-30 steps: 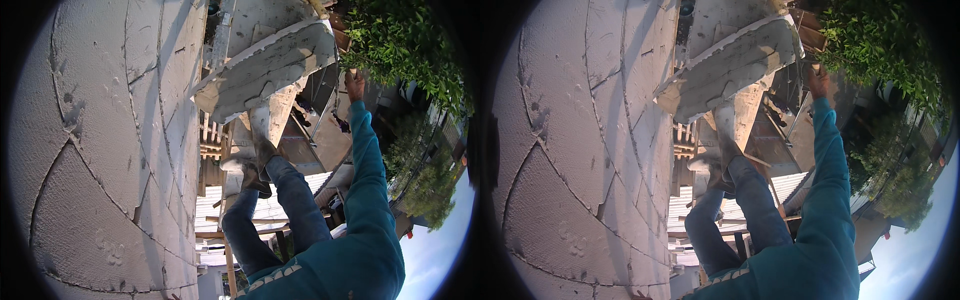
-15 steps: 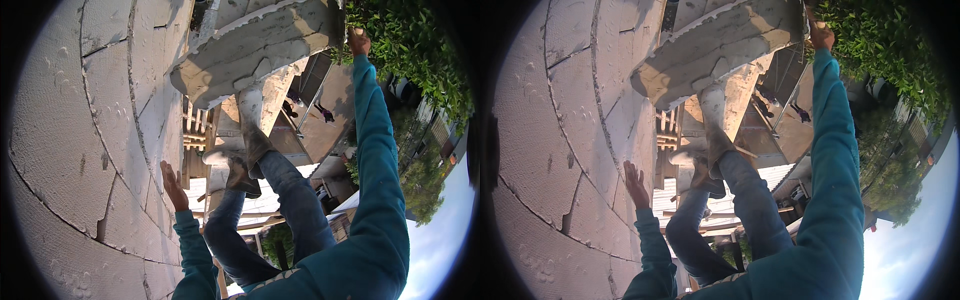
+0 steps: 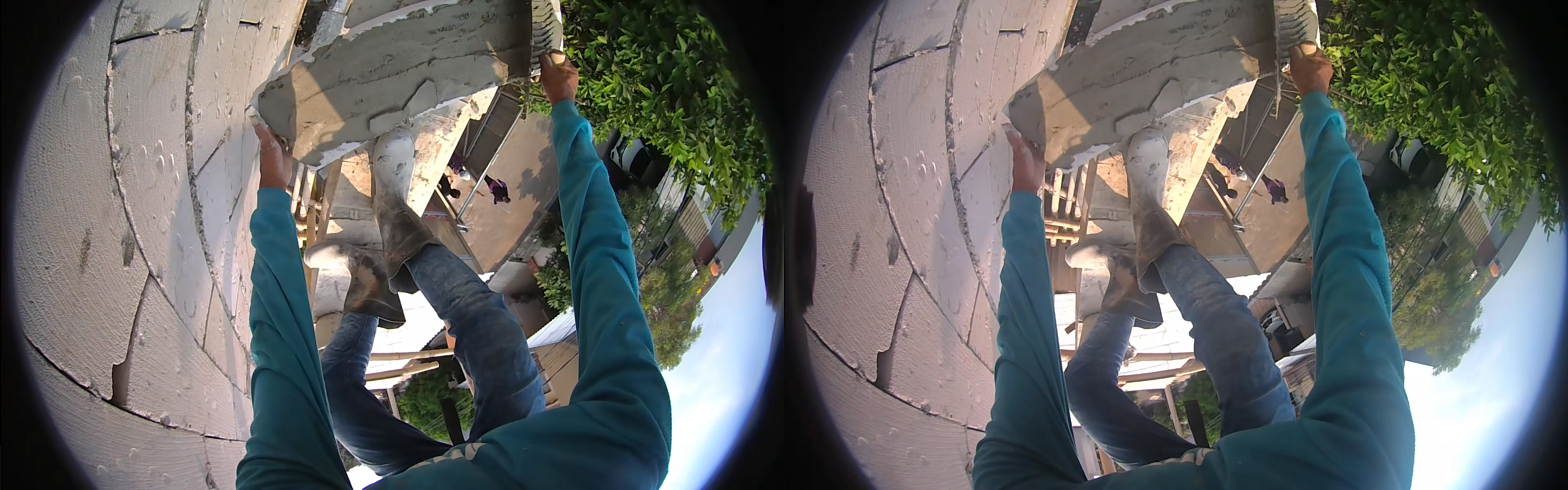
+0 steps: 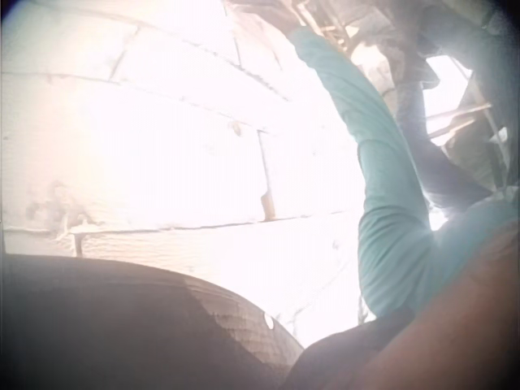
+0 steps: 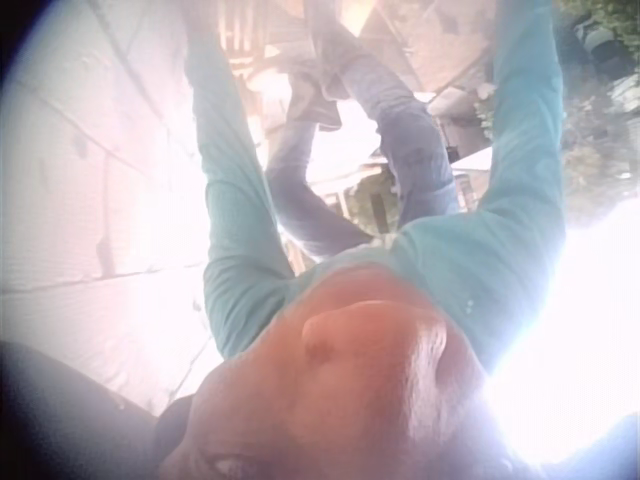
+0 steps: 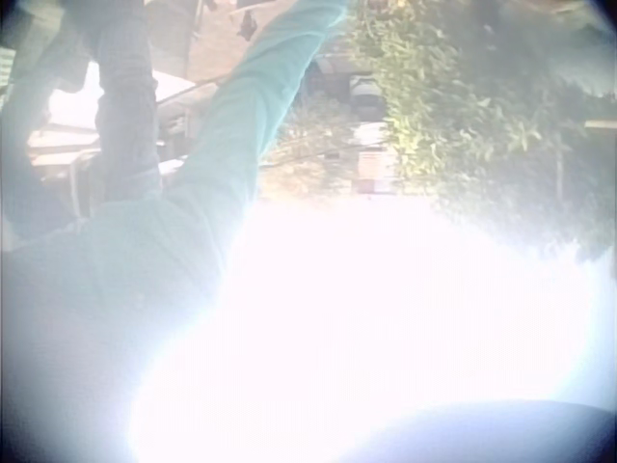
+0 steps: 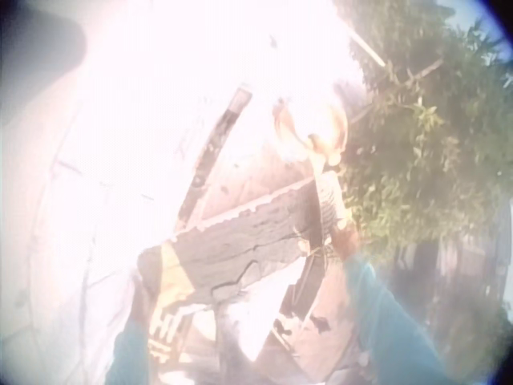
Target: The person scoops mortar from a bucket with a trowel and spreads it onto a vertical wall. They then apply mortar to the back of a white rectangular tile and press it onto the wall, adjusting its position.
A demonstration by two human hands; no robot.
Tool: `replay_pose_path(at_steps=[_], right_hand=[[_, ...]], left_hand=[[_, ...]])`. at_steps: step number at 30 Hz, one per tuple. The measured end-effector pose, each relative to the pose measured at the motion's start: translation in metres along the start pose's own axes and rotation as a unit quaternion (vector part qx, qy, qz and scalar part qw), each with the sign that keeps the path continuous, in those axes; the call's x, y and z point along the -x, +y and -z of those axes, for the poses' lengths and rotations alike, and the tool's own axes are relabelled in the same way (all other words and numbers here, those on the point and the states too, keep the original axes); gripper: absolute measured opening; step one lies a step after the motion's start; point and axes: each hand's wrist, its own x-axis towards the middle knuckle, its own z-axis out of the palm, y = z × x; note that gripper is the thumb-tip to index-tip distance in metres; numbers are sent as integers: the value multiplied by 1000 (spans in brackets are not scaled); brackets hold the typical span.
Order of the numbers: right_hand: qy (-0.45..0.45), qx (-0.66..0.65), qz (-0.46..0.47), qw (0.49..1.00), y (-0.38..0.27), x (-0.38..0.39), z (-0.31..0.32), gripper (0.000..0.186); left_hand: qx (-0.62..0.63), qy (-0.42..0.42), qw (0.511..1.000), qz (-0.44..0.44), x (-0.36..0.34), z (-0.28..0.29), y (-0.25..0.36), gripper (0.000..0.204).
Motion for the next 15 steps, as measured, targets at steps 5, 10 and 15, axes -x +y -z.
replay_pose_path(at_steps=[5,10,15], right_hand=[[-41,12,37,998,-68,35,-4,36],[-58,-90,15,994,-137,85,5,34],[-101,-148,-28,983,-200,136,-8,30]], left_hand=[[-2,8,1000,4,-1,20,-8,90],[41,-15,998,40,-1,8,-2,98],[32,-15,999,33,-7,18,-5,101]])
